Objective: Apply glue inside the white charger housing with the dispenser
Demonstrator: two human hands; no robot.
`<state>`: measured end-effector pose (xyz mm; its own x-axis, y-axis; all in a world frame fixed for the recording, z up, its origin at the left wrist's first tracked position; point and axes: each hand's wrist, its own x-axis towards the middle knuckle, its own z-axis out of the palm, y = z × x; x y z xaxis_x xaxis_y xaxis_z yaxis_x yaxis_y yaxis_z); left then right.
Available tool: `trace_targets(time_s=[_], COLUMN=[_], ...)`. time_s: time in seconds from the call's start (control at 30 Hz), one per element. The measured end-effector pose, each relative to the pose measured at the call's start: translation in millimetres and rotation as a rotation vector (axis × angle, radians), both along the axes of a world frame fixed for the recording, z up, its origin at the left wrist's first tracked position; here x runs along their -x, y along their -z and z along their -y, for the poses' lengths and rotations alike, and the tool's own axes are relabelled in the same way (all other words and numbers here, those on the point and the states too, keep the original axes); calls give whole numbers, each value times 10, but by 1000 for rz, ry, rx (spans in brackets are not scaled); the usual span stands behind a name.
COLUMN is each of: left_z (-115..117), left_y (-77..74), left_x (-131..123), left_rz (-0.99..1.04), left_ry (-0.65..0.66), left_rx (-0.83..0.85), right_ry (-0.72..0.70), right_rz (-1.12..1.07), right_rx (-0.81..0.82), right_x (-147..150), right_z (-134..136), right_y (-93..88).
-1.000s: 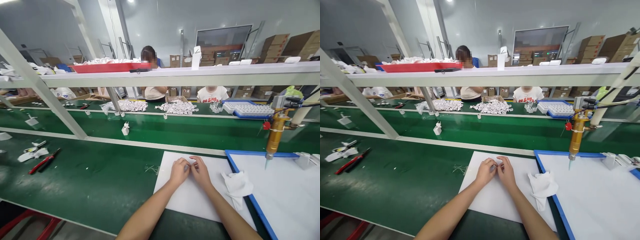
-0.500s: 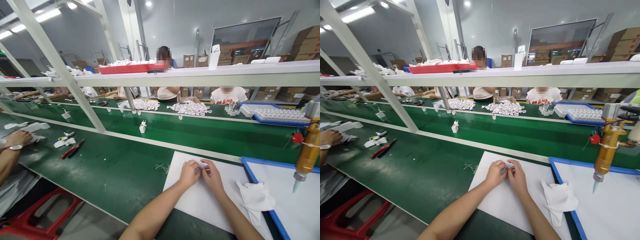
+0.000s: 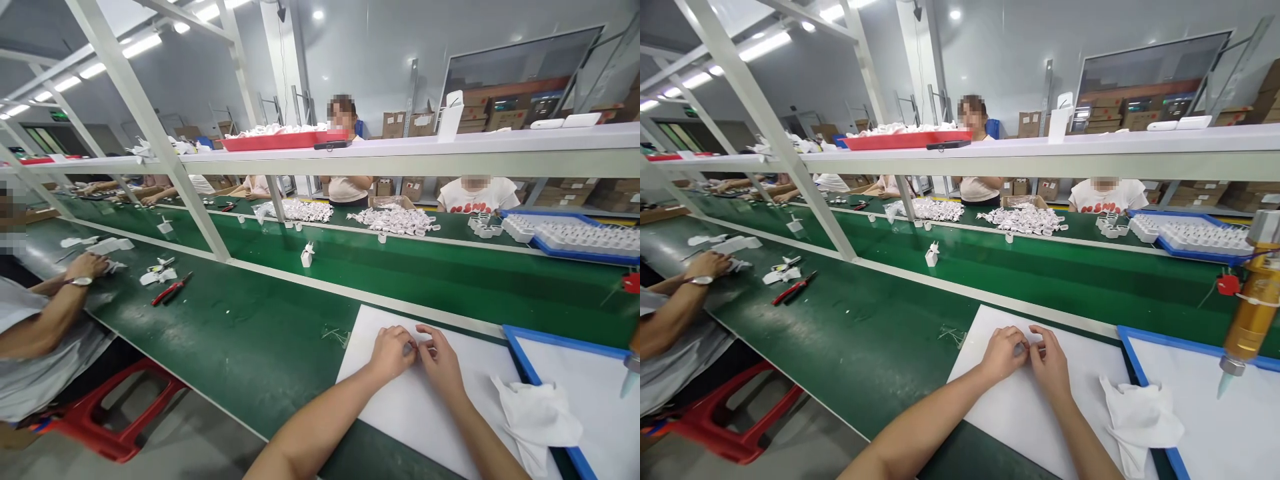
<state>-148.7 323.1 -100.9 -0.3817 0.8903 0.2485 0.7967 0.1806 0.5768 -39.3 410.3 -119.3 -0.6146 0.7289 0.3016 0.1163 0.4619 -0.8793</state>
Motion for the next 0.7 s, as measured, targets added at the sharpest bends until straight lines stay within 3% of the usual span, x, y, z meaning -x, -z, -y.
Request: trace_targets(time_s=[0.23,0.7], left_z=[19,19], left_y=[5,-36], left_x=[-18,-36], left_rz=[-27,37], left_ry=[58,-14], left_rx=[20,0], right_ry=[-13,12], right_rz=[-18,-83], right_rx=[76,283], right_x=[-2,16], right_z=[-42,-93], right_y=[27,48])
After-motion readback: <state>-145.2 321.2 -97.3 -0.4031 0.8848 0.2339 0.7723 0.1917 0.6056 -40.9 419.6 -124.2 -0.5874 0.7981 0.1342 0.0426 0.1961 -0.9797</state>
